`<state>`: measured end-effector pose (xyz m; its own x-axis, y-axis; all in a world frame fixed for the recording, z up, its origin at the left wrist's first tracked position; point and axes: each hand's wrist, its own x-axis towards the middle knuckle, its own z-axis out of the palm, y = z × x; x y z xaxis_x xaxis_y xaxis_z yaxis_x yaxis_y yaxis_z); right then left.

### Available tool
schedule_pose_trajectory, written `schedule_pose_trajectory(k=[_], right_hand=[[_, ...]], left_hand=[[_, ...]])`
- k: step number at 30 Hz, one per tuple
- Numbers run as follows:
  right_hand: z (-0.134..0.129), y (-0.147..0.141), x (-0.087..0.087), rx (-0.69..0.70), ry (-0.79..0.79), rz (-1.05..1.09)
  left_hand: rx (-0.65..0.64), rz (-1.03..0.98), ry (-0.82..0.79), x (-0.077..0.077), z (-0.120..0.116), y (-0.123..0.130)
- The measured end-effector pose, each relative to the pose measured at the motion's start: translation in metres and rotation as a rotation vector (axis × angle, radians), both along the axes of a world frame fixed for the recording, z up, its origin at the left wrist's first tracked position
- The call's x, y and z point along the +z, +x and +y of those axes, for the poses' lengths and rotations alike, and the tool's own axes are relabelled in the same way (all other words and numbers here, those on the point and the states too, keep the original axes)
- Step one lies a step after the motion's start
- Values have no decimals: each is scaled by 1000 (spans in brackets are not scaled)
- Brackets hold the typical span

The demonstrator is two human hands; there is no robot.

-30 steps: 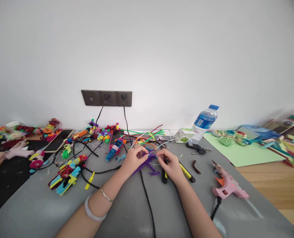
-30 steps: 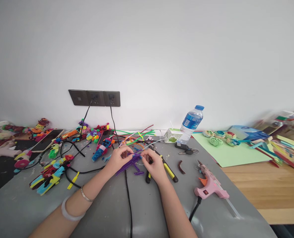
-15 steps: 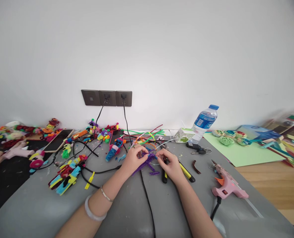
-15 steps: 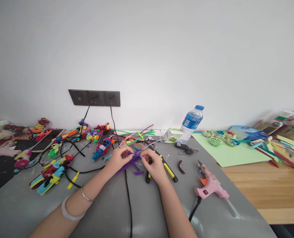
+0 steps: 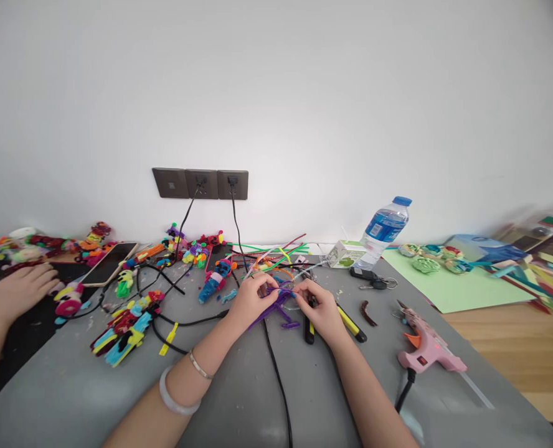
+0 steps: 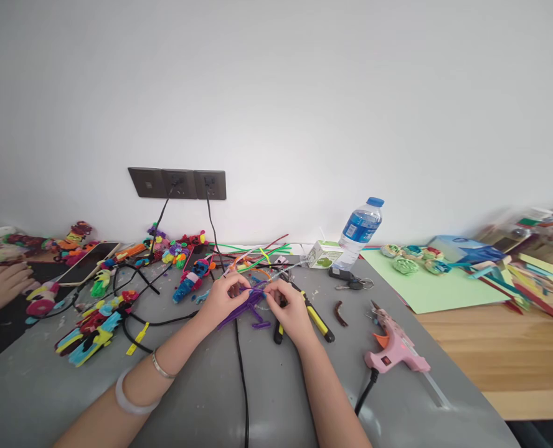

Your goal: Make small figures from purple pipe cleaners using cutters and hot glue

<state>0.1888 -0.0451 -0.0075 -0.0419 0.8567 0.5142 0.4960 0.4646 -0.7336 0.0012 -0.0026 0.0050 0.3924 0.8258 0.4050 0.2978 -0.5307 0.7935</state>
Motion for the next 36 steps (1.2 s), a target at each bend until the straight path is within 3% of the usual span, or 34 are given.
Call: schedule_pose_trajectory(k=[8,19,27,36], right_hand=[[1,0,-1,-7,-5,-8],[0,1,0,99,-57,43],[1,0,-1,34,-73,21],[0,0,-1,66,-63,36]], left_hand=[[-11,-4,-3,-1,1,0],[9,9,18,-1,2,-1],[11,21,5,-1,2,-1],[19,14,-22,2,1,-1]])
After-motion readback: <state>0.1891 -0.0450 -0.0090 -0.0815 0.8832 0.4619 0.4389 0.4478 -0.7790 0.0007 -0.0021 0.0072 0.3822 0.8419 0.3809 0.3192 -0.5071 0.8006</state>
